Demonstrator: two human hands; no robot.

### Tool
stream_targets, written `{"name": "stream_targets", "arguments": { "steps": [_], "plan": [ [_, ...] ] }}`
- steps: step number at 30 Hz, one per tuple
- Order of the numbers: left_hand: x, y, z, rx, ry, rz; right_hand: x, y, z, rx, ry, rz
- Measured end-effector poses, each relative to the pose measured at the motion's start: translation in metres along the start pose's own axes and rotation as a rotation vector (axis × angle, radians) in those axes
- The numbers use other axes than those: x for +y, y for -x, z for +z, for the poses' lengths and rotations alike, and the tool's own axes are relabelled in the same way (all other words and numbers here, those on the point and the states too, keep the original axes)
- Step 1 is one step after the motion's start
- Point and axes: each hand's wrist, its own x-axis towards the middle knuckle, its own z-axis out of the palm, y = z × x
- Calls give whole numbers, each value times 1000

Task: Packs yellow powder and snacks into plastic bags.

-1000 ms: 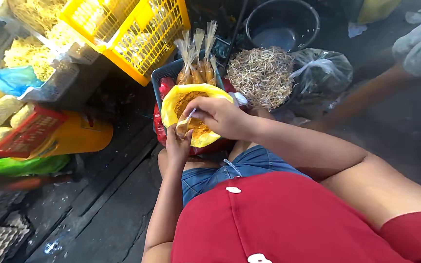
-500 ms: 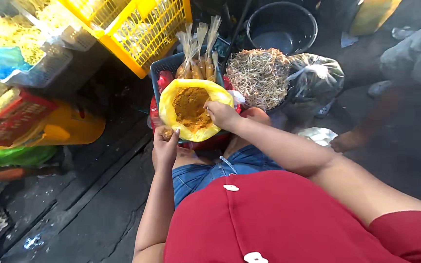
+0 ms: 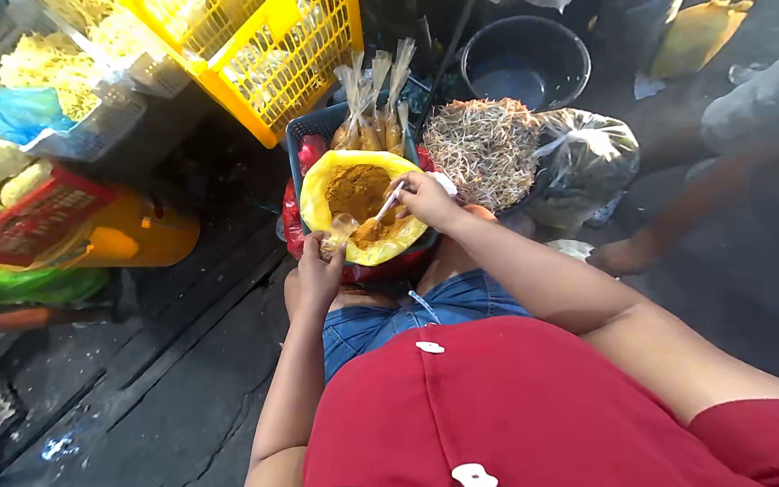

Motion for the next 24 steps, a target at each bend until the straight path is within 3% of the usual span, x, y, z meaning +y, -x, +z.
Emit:
{"name": "stream_targets", "arguments": {
  "steps": [4, 12, 21, 24],
  "plan": [
    [3, -3, 1, -50, -122, -8, -17, 2, -18, 49, -220, 14],
    [14, -10, -2, -87, -264, -17, -52, 14, -46, 90, -394, -37],
    [27, -13, 1, -101, -309, 28, -42, 14, -18, -53, -291, -40],
    [30, -16, 5, -104, -280, 24, -45, 26, -4, -107, -100, -230]
  ]
}}
